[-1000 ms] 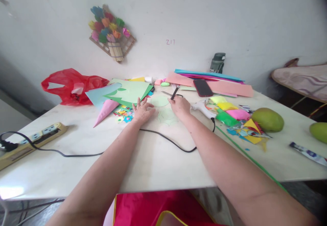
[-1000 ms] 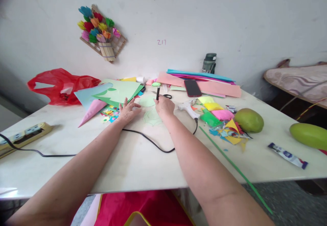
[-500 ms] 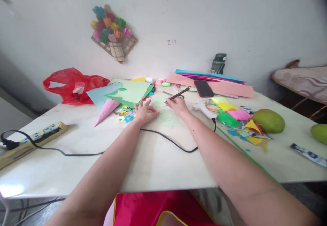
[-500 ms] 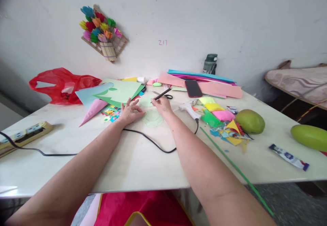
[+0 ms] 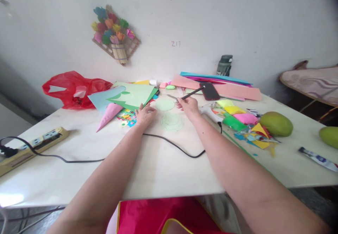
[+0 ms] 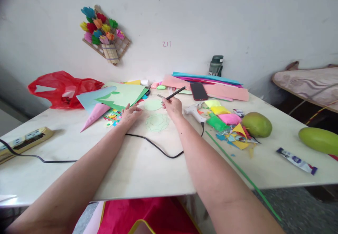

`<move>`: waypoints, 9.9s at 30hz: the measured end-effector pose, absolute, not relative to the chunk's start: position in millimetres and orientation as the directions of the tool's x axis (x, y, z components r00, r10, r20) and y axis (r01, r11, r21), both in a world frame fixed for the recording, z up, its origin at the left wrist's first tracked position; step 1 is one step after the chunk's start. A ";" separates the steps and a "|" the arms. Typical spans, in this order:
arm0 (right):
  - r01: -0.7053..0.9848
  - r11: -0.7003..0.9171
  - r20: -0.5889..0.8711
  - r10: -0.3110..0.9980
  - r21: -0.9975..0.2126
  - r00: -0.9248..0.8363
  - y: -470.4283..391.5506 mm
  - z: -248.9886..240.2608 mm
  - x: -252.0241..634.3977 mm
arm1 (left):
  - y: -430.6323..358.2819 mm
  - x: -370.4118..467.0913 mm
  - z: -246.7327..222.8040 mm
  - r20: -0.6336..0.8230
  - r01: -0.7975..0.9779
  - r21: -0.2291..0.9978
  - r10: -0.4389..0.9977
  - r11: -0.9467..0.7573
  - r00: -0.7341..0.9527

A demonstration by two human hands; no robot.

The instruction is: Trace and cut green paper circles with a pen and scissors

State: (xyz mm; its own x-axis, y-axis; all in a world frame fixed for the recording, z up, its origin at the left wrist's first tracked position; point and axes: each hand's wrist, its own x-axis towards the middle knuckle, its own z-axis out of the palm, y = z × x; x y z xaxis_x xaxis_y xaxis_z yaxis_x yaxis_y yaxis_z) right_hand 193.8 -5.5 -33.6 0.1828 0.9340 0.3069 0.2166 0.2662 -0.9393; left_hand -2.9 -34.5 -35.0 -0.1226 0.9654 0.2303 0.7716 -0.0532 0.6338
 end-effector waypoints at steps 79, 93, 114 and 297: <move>0.963 -0.241 0.145 0.955 -0.119 0.257 -3.2 -10.9 213.5 | -30.7 13.8 -43.4 0.147 -0.054 0.988 0.984 -0.142 0.099; 0.963 -0.157 0.368 0.901 -0.217 0.230 -11.4 -12.8 215.2 | -31.2 14.2 -40.2 0.125 -0.129 0.986 0.980 -0.106 0.157; 0.971 -0.085 0.417 0.892 -0.224 0.174 -15.6 -9.1 212.1 | -30.2 15.3 -39.4 0.141 -0.167 0.979 0.980 -0.117 0.141; 0.191 0.084 -0.025 0.862 -0.978 -0.507 -37.4 -18.9 204.0 | -36.3 21.9 -36.7 0.054 -0.521 0.853 0.994 0.002 0.092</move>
State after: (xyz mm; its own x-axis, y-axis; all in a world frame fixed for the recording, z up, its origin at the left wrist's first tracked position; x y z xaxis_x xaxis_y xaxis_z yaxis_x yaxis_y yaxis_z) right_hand 204.0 -37.4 -18.9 -0.5068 0.8617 -0.0247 0.1908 0.0842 -0.9780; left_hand 21.9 -36.3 -36.7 0.0923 0.9943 0.0536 -0.5213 0.0024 0.8534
